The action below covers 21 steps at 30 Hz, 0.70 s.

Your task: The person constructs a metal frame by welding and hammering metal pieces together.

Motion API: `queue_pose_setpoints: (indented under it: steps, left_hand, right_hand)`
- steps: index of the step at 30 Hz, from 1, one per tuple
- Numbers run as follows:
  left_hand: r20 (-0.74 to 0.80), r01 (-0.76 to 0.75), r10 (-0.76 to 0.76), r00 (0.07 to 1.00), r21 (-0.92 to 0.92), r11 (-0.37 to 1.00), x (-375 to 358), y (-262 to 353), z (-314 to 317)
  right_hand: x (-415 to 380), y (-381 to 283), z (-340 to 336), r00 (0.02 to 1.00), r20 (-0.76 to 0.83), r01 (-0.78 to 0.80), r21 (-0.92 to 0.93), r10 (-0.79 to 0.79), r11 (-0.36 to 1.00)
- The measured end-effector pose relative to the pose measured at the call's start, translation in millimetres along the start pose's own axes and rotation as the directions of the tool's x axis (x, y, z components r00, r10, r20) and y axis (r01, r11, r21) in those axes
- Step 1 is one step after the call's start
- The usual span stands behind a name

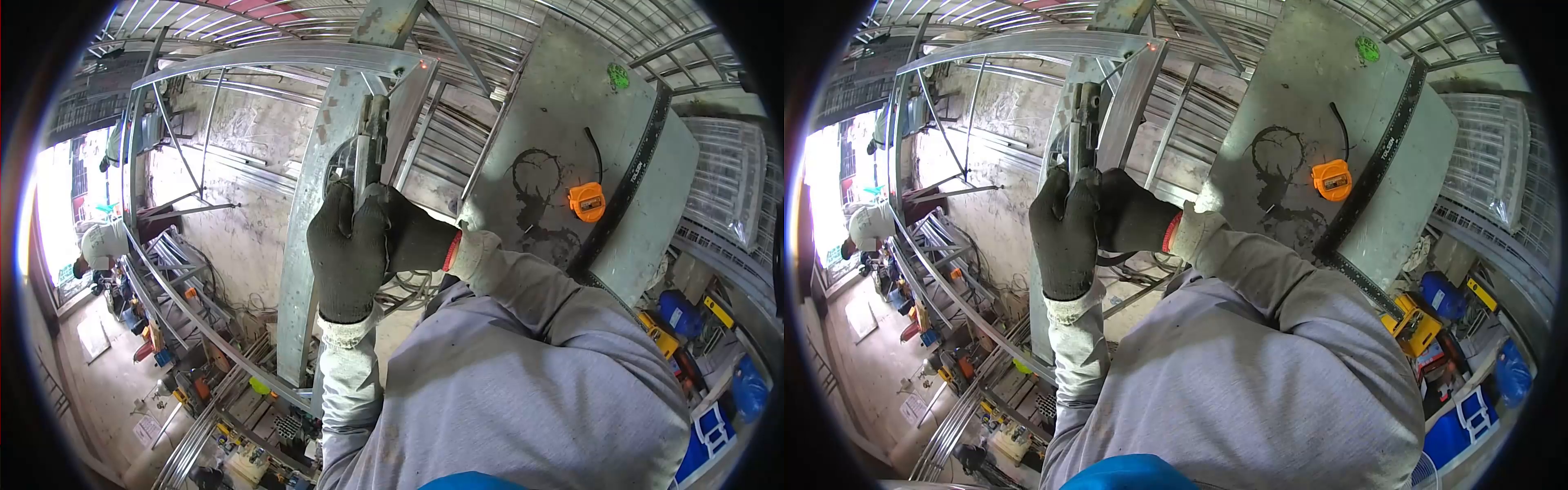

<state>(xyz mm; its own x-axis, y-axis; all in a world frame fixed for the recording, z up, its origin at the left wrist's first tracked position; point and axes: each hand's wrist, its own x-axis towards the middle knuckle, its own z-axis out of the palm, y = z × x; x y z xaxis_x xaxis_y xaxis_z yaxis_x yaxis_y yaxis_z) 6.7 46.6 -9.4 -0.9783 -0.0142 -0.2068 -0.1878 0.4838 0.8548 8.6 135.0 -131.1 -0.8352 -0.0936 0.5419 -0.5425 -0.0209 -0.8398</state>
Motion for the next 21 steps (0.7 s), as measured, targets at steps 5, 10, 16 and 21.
queue_pose_setpoints:
  steps: [5,10,16,21]
  left_hand:
    - [0.025,0.011,-0.013,1.000,0.063,0.998,1.7,1.5,-3.0]
    - [0.039,0.003,-0.006,0.999,0.082,0.997,4.6,4.2,-2.5]
    - [0.035,0.014,-0.017,0.999,0.090,0.996,4.0,4.3,-2.9]
    - [0.038,-0.039,0.035,0.999,0.129,0.991,6.6,-2.7,-3.7]
  right_hand:
    - [-0.7,5.1,3.6,0.999,0.032,-0.016,0.007,0.016,1.000]
    - [-3.8,11.7,8.2,0.996,0.006,0.087,-0.122,-0.087,0.989]
    - [-4.9,13.0,11.6,0.959,0.062,-0.277,0.396,0.276,0.875]
    - [-2.5,12.9,9.0,0.986,0.082,-0.165,0.359,0.145,0.919]
